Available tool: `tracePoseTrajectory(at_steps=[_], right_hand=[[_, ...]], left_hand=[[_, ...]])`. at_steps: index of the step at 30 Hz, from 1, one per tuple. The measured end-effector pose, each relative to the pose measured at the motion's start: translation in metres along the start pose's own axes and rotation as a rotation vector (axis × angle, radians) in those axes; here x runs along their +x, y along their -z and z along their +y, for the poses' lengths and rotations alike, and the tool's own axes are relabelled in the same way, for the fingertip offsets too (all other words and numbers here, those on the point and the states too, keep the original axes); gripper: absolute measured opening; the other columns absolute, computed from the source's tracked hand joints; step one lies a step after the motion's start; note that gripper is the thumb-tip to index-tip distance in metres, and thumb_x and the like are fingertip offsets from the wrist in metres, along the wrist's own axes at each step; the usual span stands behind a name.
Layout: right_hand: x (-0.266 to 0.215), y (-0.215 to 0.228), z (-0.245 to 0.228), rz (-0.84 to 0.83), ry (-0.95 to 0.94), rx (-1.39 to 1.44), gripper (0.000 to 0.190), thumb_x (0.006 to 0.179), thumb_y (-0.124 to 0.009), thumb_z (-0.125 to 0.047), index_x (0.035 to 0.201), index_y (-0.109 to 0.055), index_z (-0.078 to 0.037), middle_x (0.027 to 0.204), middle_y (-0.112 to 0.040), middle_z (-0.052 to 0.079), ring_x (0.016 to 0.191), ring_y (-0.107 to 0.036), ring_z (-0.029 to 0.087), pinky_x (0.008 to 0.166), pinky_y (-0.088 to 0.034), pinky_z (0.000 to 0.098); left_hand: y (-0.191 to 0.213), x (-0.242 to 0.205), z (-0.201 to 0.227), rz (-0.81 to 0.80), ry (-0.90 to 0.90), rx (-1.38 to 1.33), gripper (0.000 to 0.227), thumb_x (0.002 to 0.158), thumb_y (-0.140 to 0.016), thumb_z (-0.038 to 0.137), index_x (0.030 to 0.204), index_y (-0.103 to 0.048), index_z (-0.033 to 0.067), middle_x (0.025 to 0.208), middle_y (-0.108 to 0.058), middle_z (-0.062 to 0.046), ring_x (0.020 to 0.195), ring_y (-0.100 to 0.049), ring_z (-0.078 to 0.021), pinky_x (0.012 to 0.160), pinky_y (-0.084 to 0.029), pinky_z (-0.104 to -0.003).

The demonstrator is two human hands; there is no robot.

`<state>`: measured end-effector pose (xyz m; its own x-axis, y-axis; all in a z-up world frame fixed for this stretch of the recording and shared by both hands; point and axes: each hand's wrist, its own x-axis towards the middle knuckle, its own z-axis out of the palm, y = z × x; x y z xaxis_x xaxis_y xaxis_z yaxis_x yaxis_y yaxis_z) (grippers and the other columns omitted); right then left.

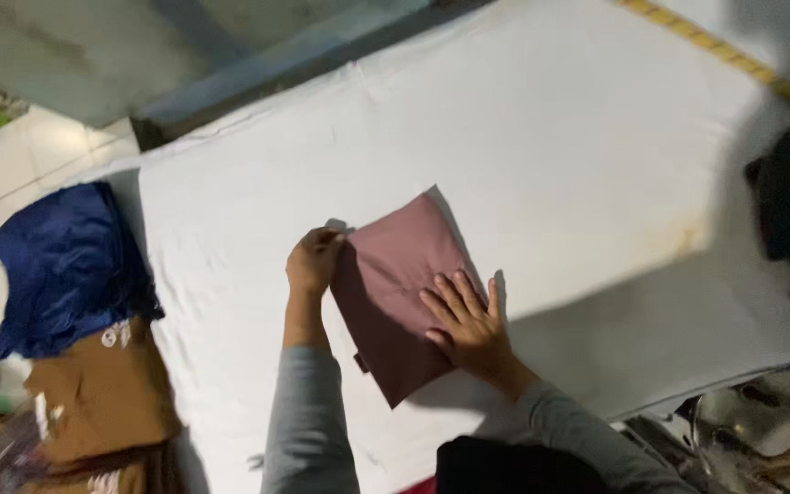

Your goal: The person folds a pair of pink pants and a pair of green pants by hand on a white surface, using an iron to press the folds.

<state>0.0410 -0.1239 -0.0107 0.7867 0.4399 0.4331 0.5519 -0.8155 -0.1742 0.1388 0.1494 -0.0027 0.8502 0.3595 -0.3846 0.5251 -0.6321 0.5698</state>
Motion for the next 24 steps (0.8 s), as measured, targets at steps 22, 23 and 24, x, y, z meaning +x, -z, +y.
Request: tracePoseTrajectory(at_steps=[22,23,24], right_hand=[[0.081,-0.047,0.046,-0.415,-0.248,0.17,0.059,0.099,-0.023,-0.048,0.151,-0.014,-0.021,0.157,-0.009,0.004,0.143,-0.004,0.028,0.108,0.009,0.0591],[0.07,-0.028,0.032,-0.417,-0.245,0.166,0.059,0.099,-0.023,-0.048,0.151,-0.014,-0.021,0.157,-0.009,0.004,0.143,-0.004,0.028,0.108,0.009,0.0591],[0.059,-0.009,0.02,-0.345,-0.202,0.119,0.06,0.098,-0.031,-0.041,0.15,-0.018,-0.015,0.156,-0.013,0.01,0.142,-0.008,0.03,0.108,0.008,0.0599]], left_hand=[[-0.054,-0.095,-0.03,0.278,-0.282,0.235,0.053,0.099,-0.016,0.046,0.15,-0.013,0.0298,0.156,-0.011,0.005,0.143,-0.009,-0.0199,0.11,0.008,-0.055],[-0.054,-0.094,-0.031,0.278,-0.281,0.23,0.053,0.099,-0.016,0.046,0.15,-0.013,0.0298,0.156,-0.011,0.005,0.143,-0.009,-0.0199,0.11,0.008,-0.055],[-0.056,-0.094,-0.032,0.273,-0.273,0.222,0.054,0.099,-0.015,0.047,0.15,-0.013,0.0301,0.156,-0.01,0.005,0.143,-0.009,-0.0196,0.11,0.008,-0.055]])
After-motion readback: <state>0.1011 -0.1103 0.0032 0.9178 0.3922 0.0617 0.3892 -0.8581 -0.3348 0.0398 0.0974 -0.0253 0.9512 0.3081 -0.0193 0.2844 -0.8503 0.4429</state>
